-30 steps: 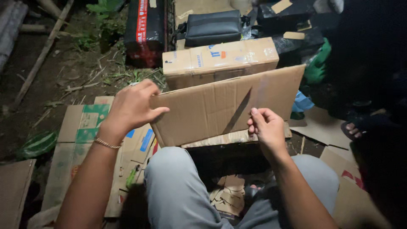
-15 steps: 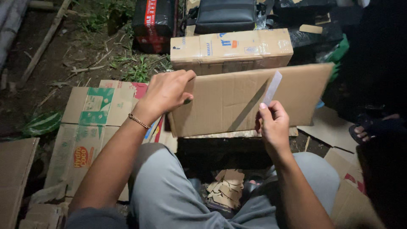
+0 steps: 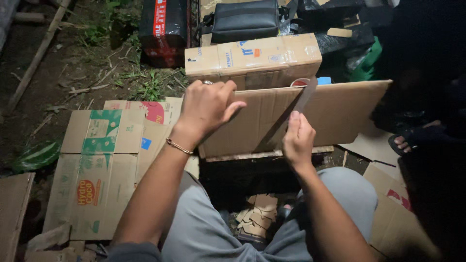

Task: The person cuts a cardboard sheet with a knife, folds it into a box shape, and secures the edges with clear tape. They then tape a second cardboard piece to the top of the assembled box.

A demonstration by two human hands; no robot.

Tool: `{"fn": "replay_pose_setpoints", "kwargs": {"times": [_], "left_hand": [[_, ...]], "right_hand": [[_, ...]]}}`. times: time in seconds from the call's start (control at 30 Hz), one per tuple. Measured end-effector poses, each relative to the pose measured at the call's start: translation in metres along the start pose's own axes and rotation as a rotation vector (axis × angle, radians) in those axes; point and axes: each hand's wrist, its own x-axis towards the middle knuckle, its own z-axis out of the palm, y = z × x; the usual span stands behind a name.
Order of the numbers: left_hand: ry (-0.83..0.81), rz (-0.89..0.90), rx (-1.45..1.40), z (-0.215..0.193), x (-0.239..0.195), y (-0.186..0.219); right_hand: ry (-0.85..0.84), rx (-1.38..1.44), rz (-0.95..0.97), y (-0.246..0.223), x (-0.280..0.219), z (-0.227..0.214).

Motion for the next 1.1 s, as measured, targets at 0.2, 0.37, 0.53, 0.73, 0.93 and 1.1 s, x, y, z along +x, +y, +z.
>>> {"fn": "replay_pose_setpoints", "kwargs": {"times": [0.2, 0.37, 0.53, 0.73, 0.93, 1.1], "left_hand": [[-0.111, -0.015, 0.095, 0.026, -0.009, -0.009], [-0.203, 0.04, 0.029, 0.047, -0.025, -0.016], [-0.159, -0.014, -0.187, 0.077, -0.035, -0.013], [-0.357, -0.072, -0.167, 0.081, -0.045, -0.011], [-0.375, -0.144, -0.218, 0.067, -0.045, -0.016], [-0.354, -0.16, -0.224, 0.075, -0.045, -0.015]], "right_hand": [[-0.156, -0.431, -0.1, -0.018, -0.016, -0.001], [-0.191, -0.554, -0.325, -0.005, -0.022, 0.011], [-0.193, -0.603, -0.244, 0.014, -0.023, 0.033], [-0.248, -0.483, -0.276, 0.011, -0.032, 0.045], [-0.275, -0.387, 0.021, -0.001, -0.03, 0.04], [-0.31, -0.499, -0.252, -0.005, -0.029, 0.033]]}}
